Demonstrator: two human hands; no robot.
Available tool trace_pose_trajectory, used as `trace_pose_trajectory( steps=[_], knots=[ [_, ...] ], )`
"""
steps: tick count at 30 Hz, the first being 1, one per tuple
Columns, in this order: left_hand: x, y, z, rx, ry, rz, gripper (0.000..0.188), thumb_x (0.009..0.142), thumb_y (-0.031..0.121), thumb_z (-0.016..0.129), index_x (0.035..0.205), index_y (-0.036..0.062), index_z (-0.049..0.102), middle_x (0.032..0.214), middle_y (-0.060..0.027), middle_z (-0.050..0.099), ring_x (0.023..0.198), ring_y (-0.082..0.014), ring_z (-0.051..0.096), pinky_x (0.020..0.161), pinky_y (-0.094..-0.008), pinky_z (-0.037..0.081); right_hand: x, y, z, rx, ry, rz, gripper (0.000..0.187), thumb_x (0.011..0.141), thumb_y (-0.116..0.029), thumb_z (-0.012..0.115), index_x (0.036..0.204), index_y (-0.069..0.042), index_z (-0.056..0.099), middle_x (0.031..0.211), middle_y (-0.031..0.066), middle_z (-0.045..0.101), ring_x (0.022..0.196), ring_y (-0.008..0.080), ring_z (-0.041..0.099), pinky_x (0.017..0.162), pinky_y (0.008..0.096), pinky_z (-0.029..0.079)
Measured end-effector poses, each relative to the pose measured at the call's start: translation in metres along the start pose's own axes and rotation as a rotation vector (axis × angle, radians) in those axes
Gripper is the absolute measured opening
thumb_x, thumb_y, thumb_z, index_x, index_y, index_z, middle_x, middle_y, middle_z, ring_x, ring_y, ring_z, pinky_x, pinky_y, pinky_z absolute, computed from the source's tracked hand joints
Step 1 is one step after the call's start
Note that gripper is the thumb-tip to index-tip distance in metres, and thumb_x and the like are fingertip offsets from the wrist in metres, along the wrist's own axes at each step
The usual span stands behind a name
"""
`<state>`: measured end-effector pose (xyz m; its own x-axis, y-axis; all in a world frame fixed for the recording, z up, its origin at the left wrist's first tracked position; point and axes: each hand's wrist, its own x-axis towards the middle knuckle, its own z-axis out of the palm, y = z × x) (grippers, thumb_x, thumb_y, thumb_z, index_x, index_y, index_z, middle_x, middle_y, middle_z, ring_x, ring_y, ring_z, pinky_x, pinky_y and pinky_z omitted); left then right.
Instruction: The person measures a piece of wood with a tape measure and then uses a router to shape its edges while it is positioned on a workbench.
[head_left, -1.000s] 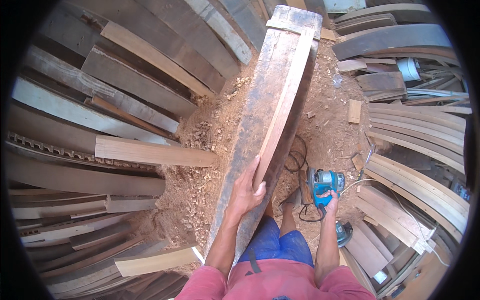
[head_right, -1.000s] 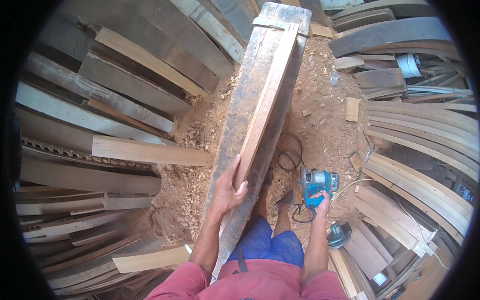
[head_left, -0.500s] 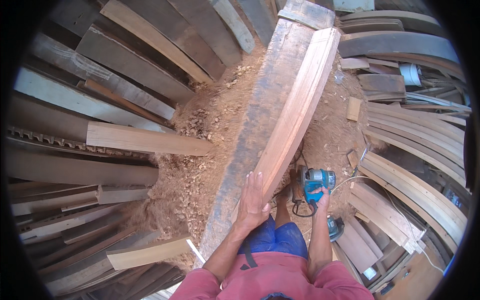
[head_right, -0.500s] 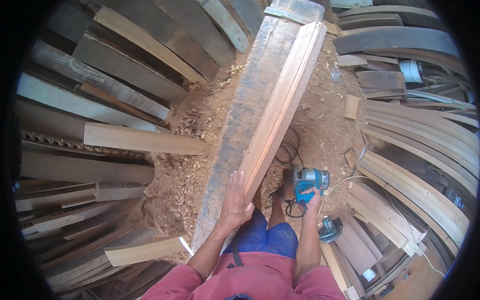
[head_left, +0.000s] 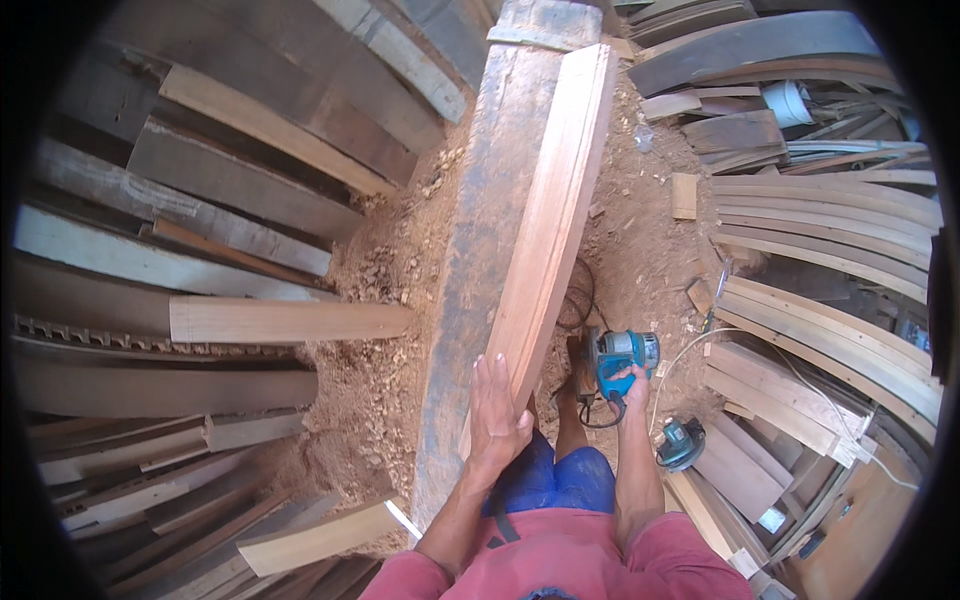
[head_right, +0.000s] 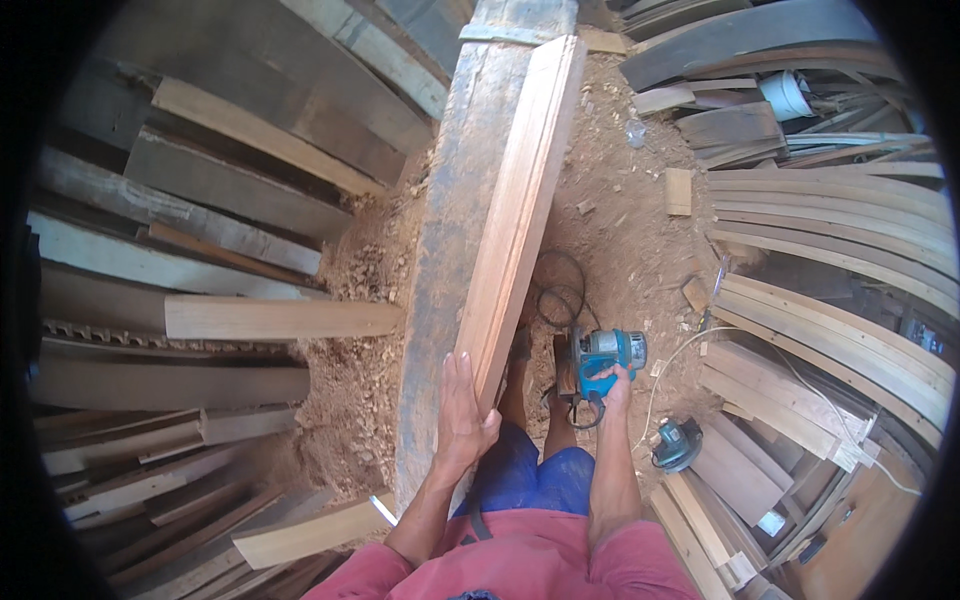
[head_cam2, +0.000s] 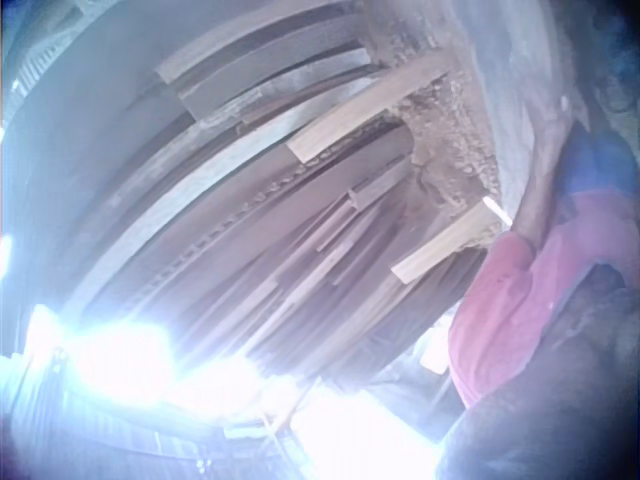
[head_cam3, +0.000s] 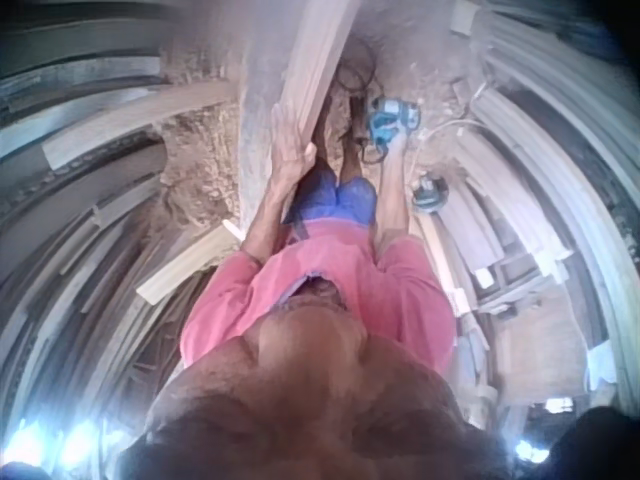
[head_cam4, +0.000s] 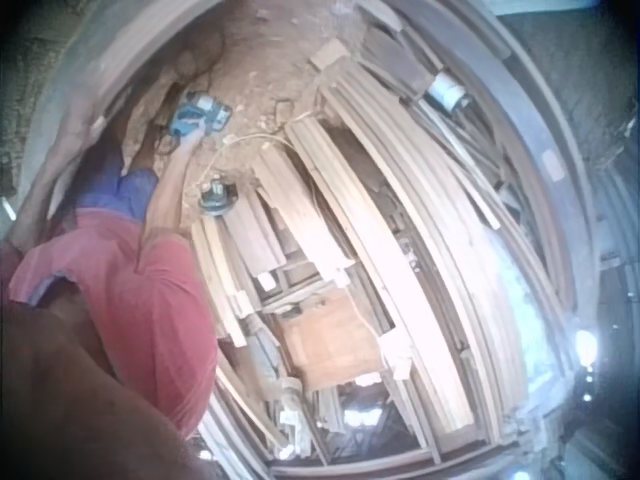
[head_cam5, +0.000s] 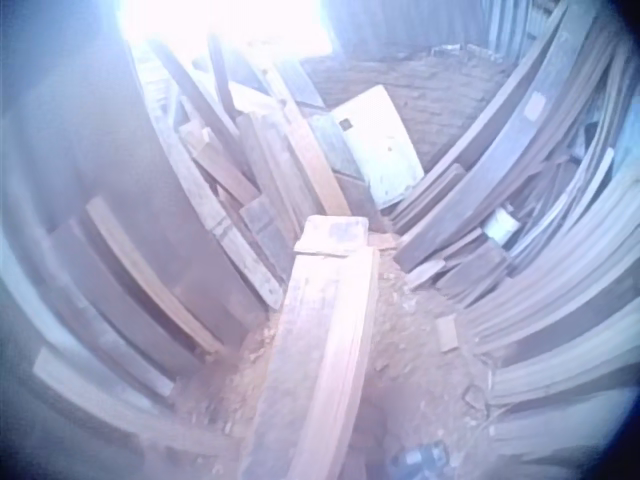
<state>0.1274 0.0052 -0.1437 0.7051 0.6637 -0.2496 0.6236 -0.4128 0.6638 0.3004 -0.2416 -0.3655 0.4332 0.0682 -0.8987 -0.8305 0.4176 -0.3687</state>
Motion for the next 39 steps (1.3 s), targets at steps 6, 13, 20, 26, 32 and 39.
trace_pose_trajectory(
  steps=[6,13,20,26,32,39],
  knots=[
    [-0.006,-0.003,0.008,0.037,0.024,0.004,0.096,0.073,0.004,0.067,0.158,-0.0098,0.024,0.153,-0.0417,0.033,0.144,-0.0631,0.029,0.122,-0.0638,0.026,-0.001,0.0,0.014,0.009,0.1,0.029,0.006,0.1,-0.019,0.056,0.102,-0.014,0.053,0.068,0.0036,0.054,0.063,0.0196,0.057,0.061,0.0373,0.053],
    [-0.005,-0.005,0.01,0.028,-0.004,0.039,0.1,0.072,0.002,0.069,0.159,-0.0091,0.021,0.153,-0.0452,0.029,0.145,-0.0628,0.027,0.123,-0.0633,0.024,0.002,-0.011,0.025,0.125,0.158,0.028,0.018,0.1,-0.013,0.056,0.116,-0.017,0.049,0.071,0.0033,0.053,0.063,0.0174,0.057,0.059,0.0374,0.054],
    [0.001,-0.008,0.01,0.075,-0.001,-0.038,0.11,0.07,0.012,0.08,0.165,0.0108,0.023,0.153,-0.0476,0.025,0.139,-0.063,0.034,0.115,-0.0644,0.031,0.039,-0.015,0.019,0.137,0.137,-0.045,0.004,0.102,-0.014,0.054,0.103,-0.013,0.05,0.072,0.003,0.051,0.062,0.016,0.055,0.06,0.0359,0.055],
    [0.013,-0.018,0.002,0.461,0.08,-0.026,0.109,0.073,0.022,0.088,0.164,0.0153,0.028,0.154,-0.04,0.029,0.138,-0.0561,0.038,0.112,-0.0621,0.033,0.078,-0.025,0.025,0.191,0.171,-0.055,0.007,0.105,-0.017,0.051,0.101,-0.012,0.049,0.072,0.0018,0.051,0.062,0.0143,0.054,0.059,0.0337,0.053],
    [0.052,-0.038,0.008,0.386,0.169,0.025,0.078,0.094,0.034,0.07,0.162,0.0135,0.036,0.141,-0.027,0.048,0.124,-0.0439,0.046,0.107,-0.0557,0.034,0.148,-0.027,0.027,0.339,0.207,-0.021,0.006,0.108,-0.019,0.046,0.109,-0.013,0.046,0.076,0.0022,0.052,0.063,0.0147,0.055,0.062,0.0342,0.053],
    [0.062,-0.042,0.016,0.565,0.189,0.067,0.071,0.101,0.041,0.06,0.161,0.0084,0.037,0.132,-0.0269,0.054,0.118,-0.0415,0.048,0.101,-0.053,0.036,0.254,-0.013,-0.003,0.447,0.224,0.025,0.015,0.111,-0.025,0.041,0.123,-0.016,0.044,0.088,0.0056,0.056,0.068,0.0161,0.06,0.067,0.0356,0.056]
  ],
)
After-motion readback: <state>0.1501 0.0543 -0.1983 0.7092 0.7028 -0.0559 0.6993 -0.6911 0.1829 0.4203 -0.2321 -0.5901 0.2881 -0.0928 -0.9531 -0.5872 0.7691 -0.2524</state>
